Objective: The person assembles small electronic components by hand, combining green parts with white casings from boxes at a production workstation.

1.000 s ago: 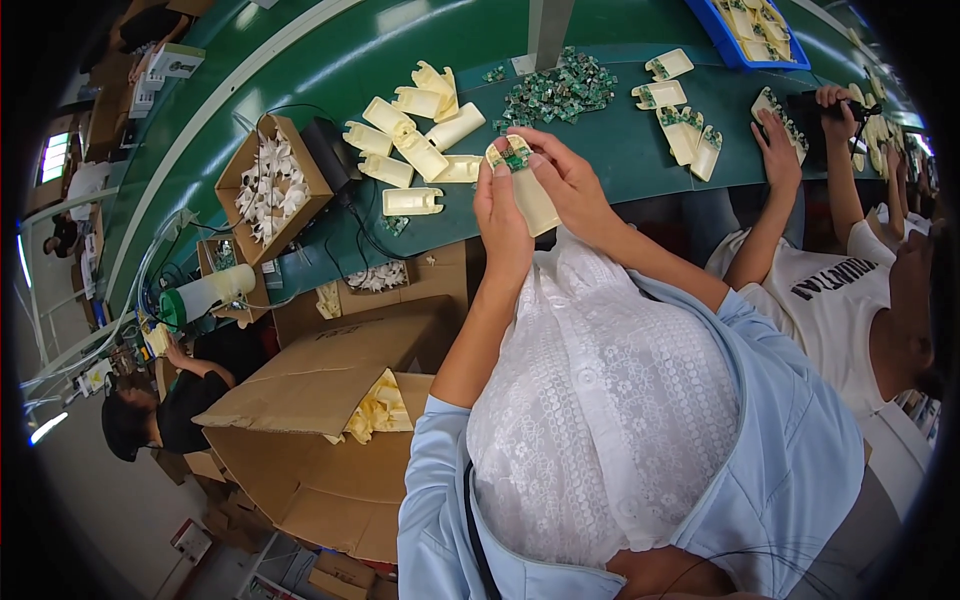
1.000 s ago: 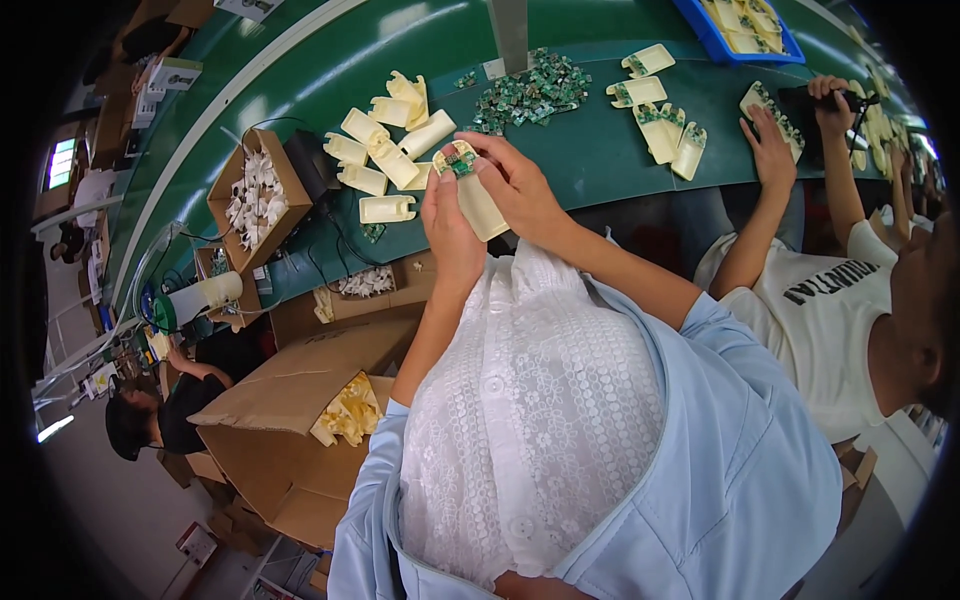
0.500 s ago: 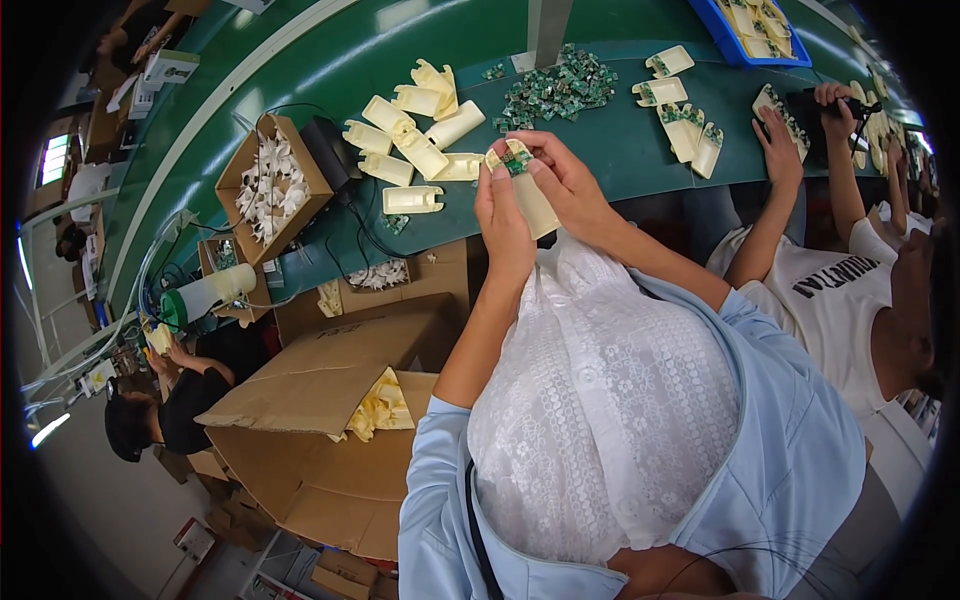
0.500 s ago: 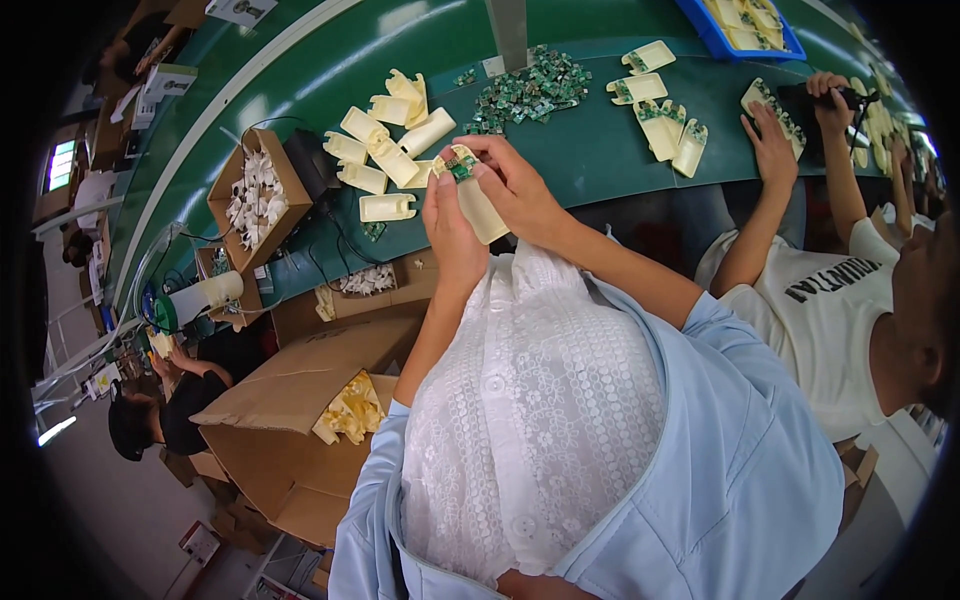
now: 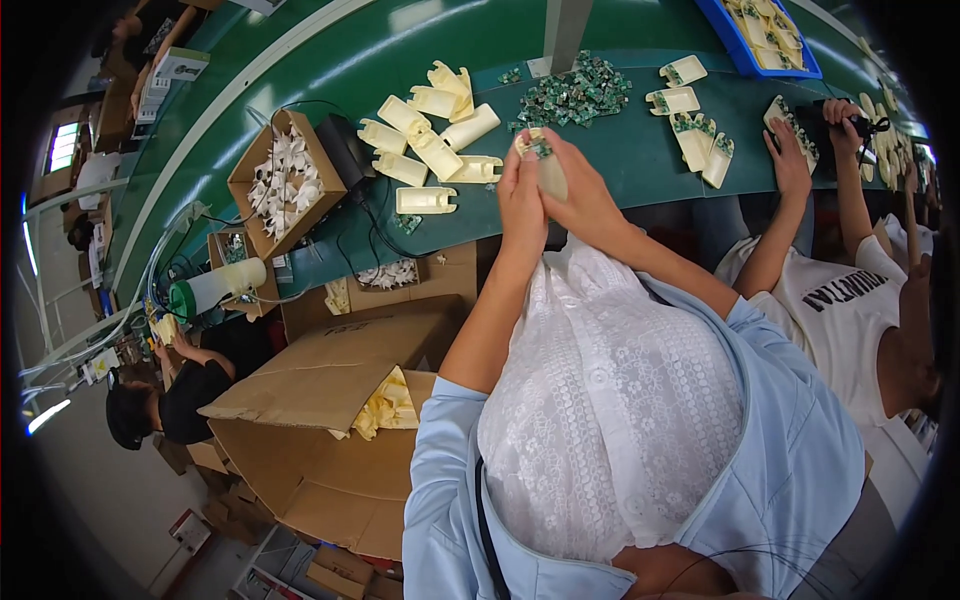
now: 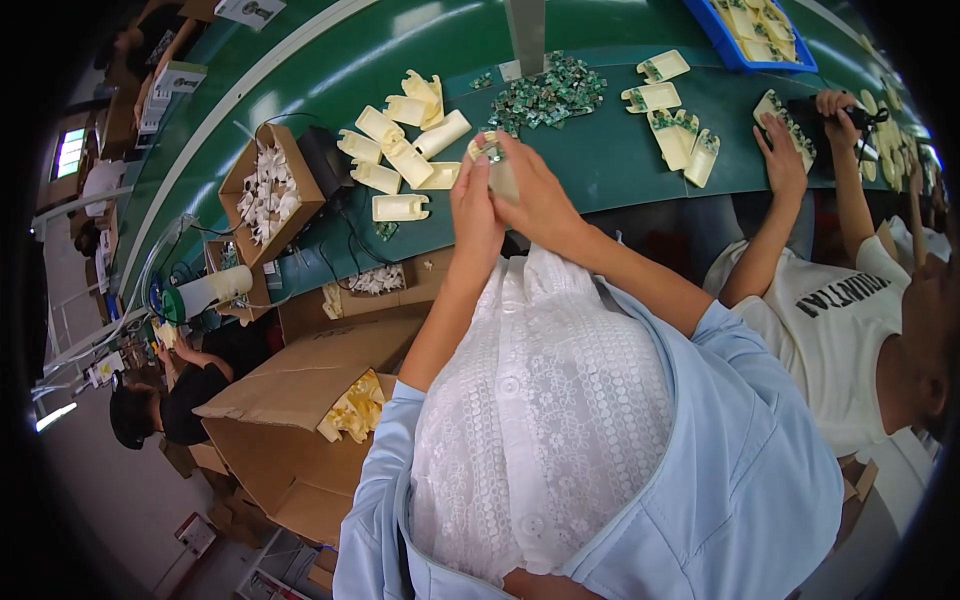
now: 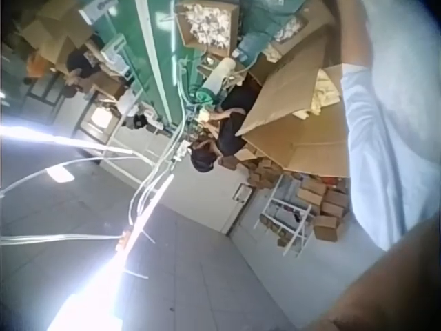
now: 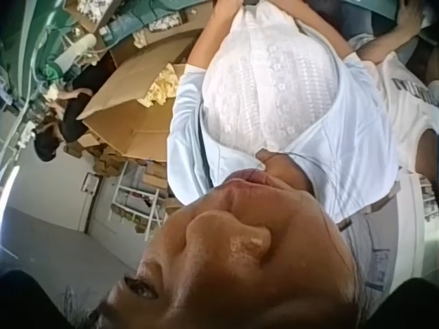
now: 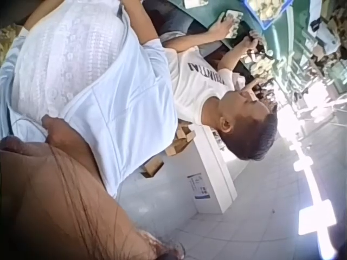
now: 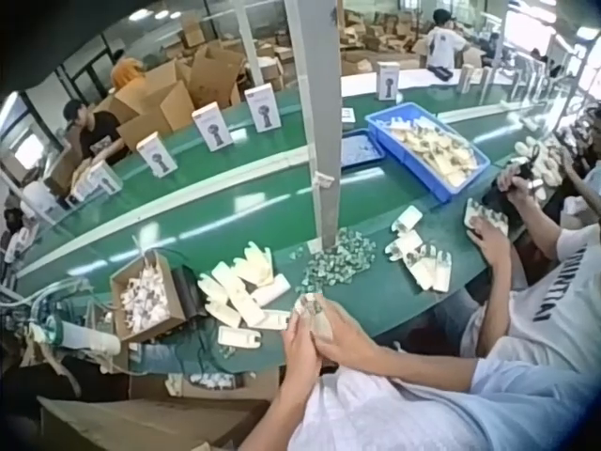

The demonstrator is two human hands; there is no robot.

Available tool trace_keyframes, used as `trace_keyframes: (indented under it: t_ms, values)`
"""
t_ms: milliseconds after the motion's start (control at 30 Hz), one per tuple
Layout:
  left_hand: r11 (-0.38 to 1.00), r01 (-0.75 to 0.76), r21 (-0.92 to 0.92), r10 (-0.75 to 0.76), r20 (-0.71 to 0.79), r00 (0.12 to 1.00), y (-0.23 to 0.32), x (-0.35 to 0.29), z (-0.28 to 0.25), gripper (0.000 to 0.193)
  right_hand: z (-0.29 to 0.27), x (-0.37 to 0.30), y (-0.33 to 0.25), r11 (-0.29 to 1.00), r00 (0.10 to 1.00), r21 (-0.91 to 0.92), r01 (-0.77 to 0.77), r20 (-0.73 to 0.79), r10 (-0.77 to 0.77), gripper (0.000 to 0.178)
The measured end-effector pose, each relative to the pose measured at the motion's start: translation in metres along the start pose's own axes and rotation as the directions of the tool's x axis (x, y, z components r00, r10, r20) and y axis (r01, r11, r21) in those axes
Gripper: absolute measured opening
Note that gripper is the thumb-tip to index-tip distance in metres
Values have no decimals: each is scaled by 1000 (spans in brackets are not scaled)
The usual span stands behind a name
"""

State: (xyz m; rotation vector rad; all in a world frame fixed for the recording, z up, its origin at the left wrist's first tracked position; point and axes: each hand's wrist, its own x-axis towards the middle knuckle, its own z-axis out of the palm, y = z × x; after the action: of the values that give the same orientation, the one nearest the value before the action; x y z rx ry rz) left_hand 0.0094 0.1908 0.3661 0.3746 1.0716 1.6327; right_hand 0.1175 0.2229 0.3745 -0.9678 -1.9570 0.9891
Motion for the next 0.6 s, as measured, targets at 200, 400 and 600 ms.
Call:
trace_keyframes:
  t_ms: [200,400,600]
  values:
    - [297,-198,934,636,-39,771,-17,73,-103,40,-36,-22,107,941,984,-301,-154,-128,120,68]
    - [-19,88,996,572,-61,818,14,99,-131,36,-91,-42,175,597,955,-761,-254,-294,32,62]
    - [-60,79,995,595,-28,804,1,114,-144,36,-57,9,155,879,984,-476,38,-133,-115,46]
